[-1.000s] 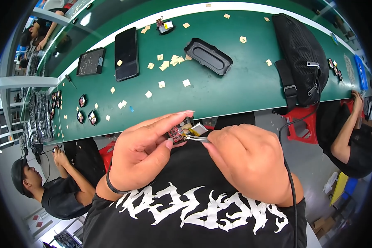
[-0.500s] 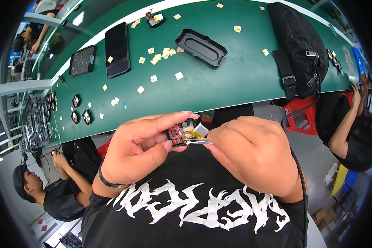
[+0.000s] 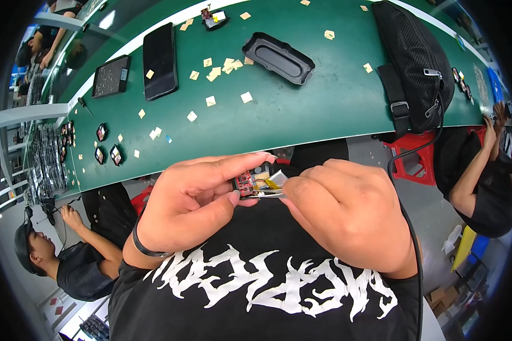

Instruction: The recorder is assembling small electronic components, specifically attaching a small battery and circuit board into a plastic casing using tweezers and hands.

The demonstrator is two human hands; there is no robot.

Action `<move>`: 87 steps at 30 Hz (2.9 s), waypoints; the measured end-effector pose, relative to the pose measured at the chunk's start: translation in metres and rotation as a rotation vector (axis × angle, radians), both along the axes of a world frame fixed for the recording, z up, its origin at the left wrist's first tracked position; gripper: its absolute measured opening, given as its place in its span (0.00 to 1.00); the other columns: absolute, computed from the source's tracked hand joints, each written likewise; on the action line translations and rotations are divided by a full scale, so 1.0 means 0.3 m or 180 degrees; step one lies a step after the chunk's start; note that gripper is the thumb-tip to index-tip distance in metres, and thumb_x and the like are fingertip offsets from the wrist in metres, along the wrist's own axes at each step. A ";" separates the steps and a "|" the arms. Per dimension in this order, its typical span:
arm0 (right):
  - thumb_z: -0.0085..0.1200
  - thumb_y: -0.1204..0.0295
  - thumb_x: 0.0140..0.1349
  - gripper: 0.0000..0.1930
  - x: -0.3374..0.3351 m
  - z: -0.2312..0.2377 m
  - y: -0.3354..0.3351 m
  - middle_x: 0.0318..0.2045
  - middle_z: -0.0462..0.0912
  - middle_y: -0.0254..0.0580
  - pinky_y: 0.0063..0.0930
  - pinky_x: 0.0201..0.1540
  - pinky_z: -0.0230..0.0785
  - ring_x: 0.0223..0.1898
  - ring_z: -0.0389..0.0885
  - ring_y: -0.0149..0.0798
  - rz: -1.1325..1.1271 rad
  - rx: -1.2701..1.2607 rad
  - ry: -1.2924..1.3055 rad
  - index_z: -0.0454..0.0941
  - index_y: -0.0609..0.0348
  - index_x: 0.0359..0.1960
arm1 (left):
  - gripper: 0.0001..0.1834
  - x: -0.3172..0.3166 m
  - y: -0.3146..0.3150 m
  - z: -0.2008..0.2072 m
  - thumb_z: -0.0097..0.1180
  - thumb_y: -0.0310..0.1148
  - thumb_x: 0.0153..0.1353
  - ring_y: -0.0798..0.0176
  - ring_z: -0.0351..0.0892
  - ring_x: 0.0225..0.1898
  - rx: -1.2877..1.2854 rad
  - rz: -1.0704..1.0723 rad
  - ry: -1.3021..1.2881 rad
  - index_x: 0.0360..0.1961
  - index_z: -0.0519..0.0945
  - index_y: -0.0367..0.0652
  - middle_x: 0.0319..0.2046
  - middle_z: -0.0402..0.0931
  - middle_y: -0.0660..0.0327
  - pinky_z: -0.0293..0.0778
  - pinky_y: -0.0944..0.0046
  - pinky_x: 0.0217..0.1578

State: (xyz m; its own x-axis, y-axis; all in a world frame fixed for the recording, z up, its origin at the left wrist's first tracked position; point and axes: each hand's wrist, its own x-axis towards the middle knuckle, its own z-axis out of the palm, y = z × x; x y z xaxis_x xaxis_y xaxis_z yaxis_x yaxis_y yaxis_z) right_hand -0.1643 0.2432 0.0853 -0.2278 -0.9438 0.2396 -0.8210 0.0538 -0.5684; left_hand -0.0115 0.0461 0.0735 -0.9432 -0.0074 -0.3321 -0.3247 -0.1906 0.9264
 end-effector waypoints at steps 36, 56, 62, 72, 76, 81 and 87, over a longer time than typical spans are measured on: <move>0.65 0.83 0.46 0.14 0.018 -0.008 0.006 0.30 0.82 0.44 0.33 0.26 0.73 0.25 0.80 0.42 0.0086 -0.0078 -0.0027 0.81 0.66 0.37 | 0.31 0.012 -0.001 0.006 0.40 0.09 0.62 0.62 0.76 0.62 -0.0005 -0.0081 -0.0085 0.69 0.69 0.30 0.65 0.71 0.50 0.76 0.61 0.61; 0.68 0.85 0.49 0.14 0.036 -0.100 0.033 0.32 0.84 0.51 0.36 0.31 0.76 0.29 0.84 0.49 0.0096 -0.0410 -0.0941 0.80 0.69 0.39 | 0.30 0.033 0.017 -0.092 0.45 0.11 0.67 0.63 0.77 0.60 0.1707 0.0296 -0.0100 0.71 0.67 0.34 0.61 0.75 0.55 0.77 0.61 0.60; 0.69 0.84 0.49 0.15 0.041 -0.093 0.028 0.33 0.85 0.50 0.37 0.32 0.78 0.30 0.85 0.49 0.0025 -0.0326 -0.0992 0.80 0.68 0.39 | 0.28 0.030 0.015 -0.087 0.50 0.14 0.66 0.52 0.81 0.59 0.1700 0.0503 -0.0280 0.68 0.67 0.27 0.59 0.76 0.43 0.83 0.59 0.56; 0.69 0.82 0.48 0.15 0.059 -0.047 0.011 0.32 0.83 0.46 0.37 0.30 0.75 0.28 0.82 0.47 -0.0004 -0.0233 -0.0605 0.81 0.66 0.38 | 0.29 0.040 0.013 -0.080 0.49 0.11 0.63 0.54 0.89 0.40 0.1538 0.0572 -0.0334 0.67 0.69 0.27 0.49 0.82 0.44 0.87 0.67 0.41; 0.71 0.79 0.47 0.16 0.076 -0.011 0.058 0.27 0.79 0.42 0.35 0.27 0.71 0.24 0.79 0.44 -0.0361 0.0281 -0.0556 0.82 0.63 0.39 | 0.29 0.048 0.016 -0.079 0.49 0.10 0.63 0.56 0.89 0.39 0.1442 0.0720 -0.0236 0.67 0.69 0.27 0.46 0.82 0.46 0.85 0.69 0.38; 0.70 0.79 0.46 0.19 0.106 -0.037 0.024 0.23 0.77 0.40 0.33 0.24 0.68 0.22 0.77 0.41 -0.0643 -0.0123 -0.1007 0.83 0.62 0.43 | 0.29 0.055 0.017 -0.081 0.49 0.10 0.64 0.58 0.87 0.47 0.1299 0.0509 -0.0114 0.68 0.68 0.27 0.52 0.80 0.47 0.83 0.67 0.46; 0.68 0.83 0.45 0.21 0.120 -0.104 -0.023 0.25 0.80 0.41 0.32 0.25 0.72 0.22 0.79 0.42 -0.0246 -0.0683 -0.0944 0.83 0.64 0.44 | 0.30 0.060 0.055 -0.058 0.45 0.11 0.69 0.67 0.82 0.51 0.1257 0.0709 0.0206 0.72 0.65 0.32 0.54 0.80 0.53 0.77 0.66 0.56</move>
